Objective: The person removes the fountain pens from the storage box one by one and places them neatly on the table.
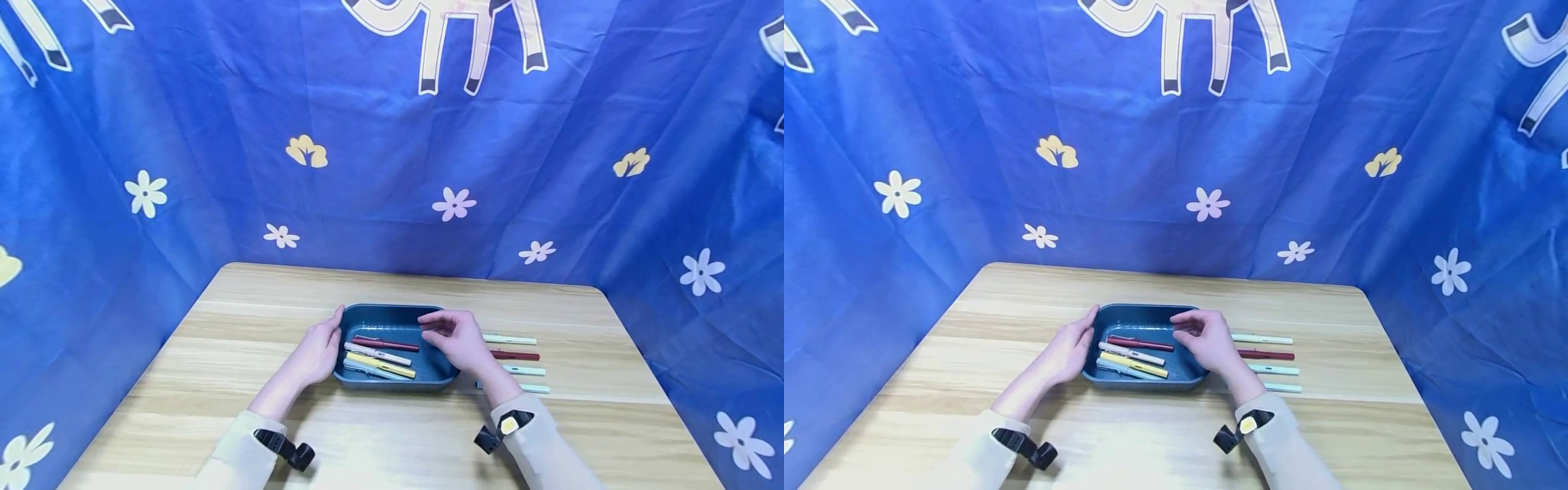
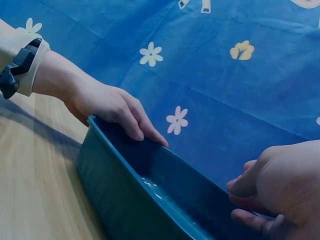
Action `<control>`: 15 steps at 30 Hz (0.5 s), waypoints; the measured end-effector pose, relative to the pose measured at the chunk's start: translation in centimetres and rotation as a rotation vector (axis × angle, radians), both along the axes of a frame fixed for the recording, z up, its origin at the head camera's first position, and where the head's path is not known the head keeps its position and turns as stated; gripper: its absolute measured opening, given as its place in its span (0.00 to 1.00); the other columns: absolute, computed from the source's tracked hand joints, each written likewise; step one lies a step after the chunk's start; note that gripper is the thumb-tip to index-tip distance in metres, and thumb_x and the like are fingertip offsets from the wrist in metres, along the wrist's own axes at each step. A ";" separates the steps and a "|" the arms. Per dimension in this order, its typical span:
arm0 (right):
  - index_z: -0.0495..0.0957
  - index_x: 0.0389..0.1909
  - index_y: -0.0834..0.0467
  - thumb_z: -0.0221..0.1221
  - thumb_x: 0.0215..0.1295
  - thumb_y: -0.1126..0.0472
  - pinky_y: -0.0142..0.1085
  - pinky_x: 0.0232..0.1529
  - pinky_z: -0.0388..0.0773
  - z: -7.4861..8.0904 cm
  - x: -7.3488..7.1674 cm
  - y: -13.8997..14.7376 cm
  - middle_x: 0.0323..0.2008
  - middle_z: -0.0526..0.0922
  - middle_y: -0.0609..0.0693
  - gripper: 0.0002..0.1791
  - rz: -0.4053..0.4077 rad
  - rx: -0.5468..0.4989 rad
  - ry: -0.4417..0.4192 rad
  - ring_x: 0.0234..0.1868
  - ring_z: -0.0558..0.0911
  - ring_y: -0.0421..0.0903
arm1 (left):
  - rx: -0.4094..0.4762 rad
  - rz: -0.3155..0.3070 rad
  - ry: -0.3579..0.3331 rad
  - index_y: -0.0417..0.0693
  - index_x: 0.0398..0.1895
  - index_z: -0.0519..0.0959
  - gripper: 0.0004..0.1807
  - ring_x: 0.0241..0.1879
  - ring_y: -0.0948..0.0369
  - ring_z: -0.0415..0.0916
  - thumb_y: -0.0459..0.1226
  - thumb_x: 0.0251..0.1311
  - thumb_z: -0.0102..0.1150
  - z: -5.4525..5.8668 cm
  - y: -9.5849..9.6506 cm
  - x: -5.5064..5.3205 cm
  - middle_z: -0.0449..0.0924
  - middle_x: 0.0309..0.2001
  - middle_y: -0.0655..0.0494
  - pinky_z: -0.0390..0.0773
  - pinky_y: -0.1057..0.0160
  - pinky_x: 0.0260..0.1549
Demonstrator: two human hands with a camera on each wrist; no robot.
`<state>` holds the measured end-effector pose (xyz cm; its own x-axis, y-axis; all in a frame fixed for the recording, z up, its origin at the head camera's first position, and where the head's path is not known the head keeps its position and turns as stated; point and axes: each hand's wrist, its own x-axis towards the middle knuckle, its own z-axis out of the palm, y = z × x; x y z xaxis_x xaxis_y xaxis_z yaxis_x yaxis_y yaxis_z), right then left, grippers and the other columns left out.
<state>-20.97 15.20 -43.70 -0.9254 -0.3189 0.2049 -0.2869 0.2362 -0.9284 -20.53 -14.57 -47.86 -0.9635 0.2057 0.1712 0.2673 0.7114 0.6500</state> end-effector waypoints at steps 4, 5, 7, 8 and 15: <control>0.84 0.45 0.64 0.65 0.58 0.73 0.37 0.45 0.84 -2.1 -1.5 -0.7 0.45 0.85 0.61 0.13 0.001 0.016 -0.015 0.43 0.86 0.51 | 0.001 0.003 -0.006 0.38 0.76 0.51 0.29 0.69 0.45 0.59 0.33 0.74 0.38 0.0 0.0 0.0 0.59 0.70 0.36 0.58 0.46 0.69; 0.84 0.46 0.64 0.66 0.58 0.73 0.36 0.45 0.84 -2.5 -1.8 -0.8 0.45 0.85 0.61 0.13 0.005 0.026 -0.016 0.43 0.86 0.49 | 0.002 0.003 -0.007 0.38 0.76 0.51 0.29 0.69 0.45 0.59 0.33 0.74 0.38 0.1 0.0 0.0 0.58 0.70 0.37 0.58 0.47 0.69; 0.83 0.47 0.65 0.66 0.59 0.72 0.35 0.45 0.84 -2.9 -2.3 -1.1 0.46 0.85 0.61 0.14 0.023 0.047 -0.021 0.43 0.85 0.47 | 0.006 0.004 -0.006 0.38 0.76 0.51 0.29 0.69 0.45 0.59 0.33 0.74 0.38 0.1 0.0 0.0 0.58 0.71 0.37 0.58 0.47 0.69; 0.83 0.47 0.65 0.66 0.59 0.72 0.33 0.44 0.84 -2.9 -2.4 -1.2 0.46 0.85 0.61 0.14 0.032 0.061 -0.018 0.43 0.85 0.46 | 0.008 0.004 -0.006 0.38 0.76 0.51 0.29 0.69 0.45 0.59 0.33 0.74 0.38 0.1 0.0 0.0 0.58 0.71 0.37 0.58 0.47 0.69; 0.83 0.48 0.65 0.65 0.60 0.72 0.36 0.45 0.84 -3.2 -2.8 -2.2 0.46 0.85 0.61 0.15 0.067 0.088 -0.052 0.43 0.85 0.45 | 0.007 0.014 -0.011 0.39 0.76 0.52 0.28 0.69 0.46 0.59 0.33 0.74 0.38 0.1 0.0 0.1 0.58 0.71 0.37 0.58 0.47 0.69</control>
<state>-23.75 12.96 -46.92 -0.9103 -0.3946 0.1254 -0.2565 0.2995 -0.9190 -20.42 -14.56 -47.77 -0.9681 0.1914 0.1619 0.2504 0.7104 0.6577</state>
